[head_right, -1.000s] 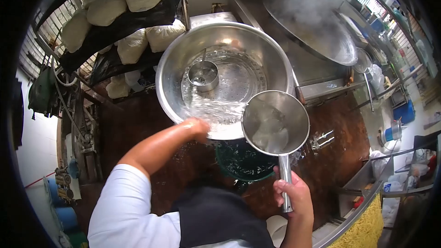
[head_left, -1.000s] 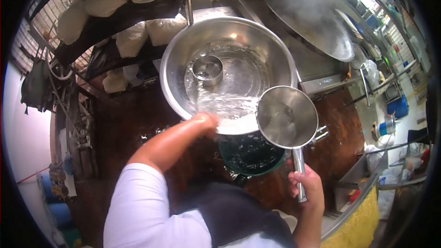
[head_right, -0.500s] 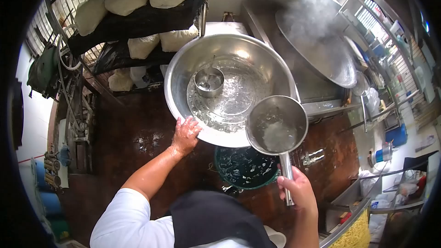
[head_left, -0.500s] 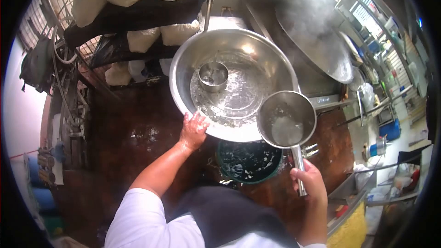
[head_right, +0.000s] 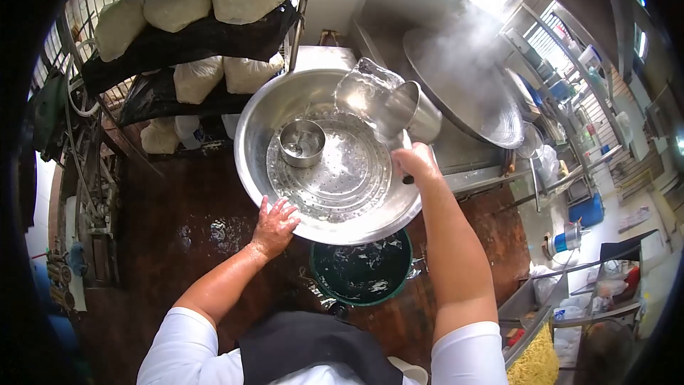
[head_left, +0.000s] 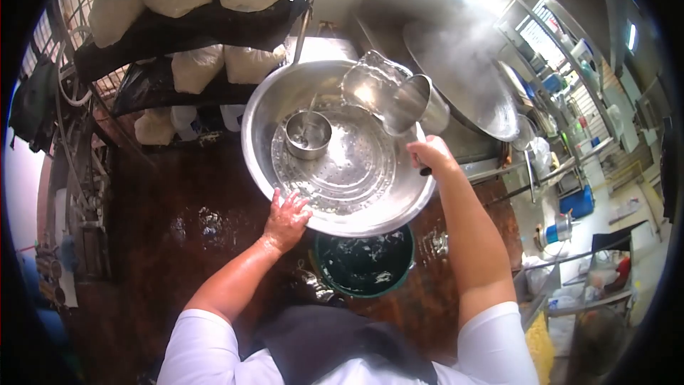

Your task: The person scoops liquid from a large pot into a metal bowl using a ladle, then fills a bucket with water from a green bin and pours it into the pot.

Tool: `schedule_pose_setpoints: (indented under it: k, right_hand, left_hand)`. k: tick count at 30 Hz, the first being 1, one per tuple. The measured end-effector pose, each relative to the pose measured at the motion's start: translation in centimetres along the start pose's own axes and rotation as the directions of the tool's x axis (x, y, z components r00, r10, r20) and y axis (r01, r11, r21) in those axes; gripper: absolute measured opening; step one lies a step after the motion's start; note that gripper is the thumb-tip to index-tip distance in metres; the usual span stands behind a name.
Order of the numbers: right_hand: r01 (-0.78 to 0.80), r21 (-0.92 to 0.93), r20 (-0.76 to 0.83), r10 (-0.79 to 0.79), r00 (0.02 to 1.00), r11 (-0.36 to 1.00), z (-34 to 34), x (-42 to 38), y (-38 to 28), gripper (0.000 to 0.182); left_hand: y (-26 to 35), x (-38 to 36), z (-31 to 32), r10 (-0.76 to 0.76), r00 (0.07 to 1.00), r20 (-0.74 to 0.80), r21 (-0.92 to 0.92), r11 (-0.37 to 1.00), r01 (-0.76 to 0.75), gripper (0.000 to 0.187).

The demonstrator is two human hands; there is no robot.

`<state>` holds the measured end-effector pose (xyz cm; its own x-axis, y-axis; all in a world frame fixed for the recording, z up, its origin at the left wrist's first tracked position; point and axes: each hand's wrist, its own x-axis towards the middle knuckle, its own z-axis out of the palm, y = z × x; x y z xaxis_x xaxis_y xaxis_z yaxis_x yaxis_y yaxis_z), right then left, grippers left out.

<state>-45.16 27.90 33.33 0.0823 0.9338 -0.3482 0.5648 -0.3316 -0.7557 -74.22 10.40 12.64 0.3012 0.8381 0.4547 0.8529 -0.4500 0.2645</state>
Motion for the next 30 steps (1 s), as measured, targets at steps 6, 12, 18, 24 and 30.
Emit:
schedule_pose_setpoints:
  k: [6,12,18,24,30]
  right_hand:
    - [-0.072,-0.724,-0.325,-0.247,0.913,0.686,-5.0,-1.3,4.7,0.039]
    - [-0.117,-0.669,-0.390,-0.213,0.896,0.734,-8.2,-5.1,9.7,0.052]
    - [0.101,-0.031,-0.425,-0.105,0.899,0.994,-8.8,-11.6,18.7,0.053]
    - [-0.157,0.568,-0.136,0.280,0.950,0.808,-8.9,-20.3,27.0,0.018]
    - [-0.440,0.668,0.212,0.413,0.885,0.600,-11.3,-23.8,37.1,0.018]
  left_hand:
    - [0.9,0.0,-0.2,-0.114,0.993,0.011,0.004,0.993,0.114,0.025]
    - [2.7,-0.8,-1.5,-0.567,0.817,-0.105,-0.083,0.824,0.561,0.101]
    - [1.0,-6.1,3.6,-0.593,0.585,0.554,-0.738,-0.024,0.674,0.062]
    - [7.7,-6.9,3.8,-0.296,0.234,0.926,-0.177,0.207,0.962,0.057]
    - [13.5,-5.3,3.2,-0.301,0.266,0.916,-0.362,-0.333,0.871,0.095]
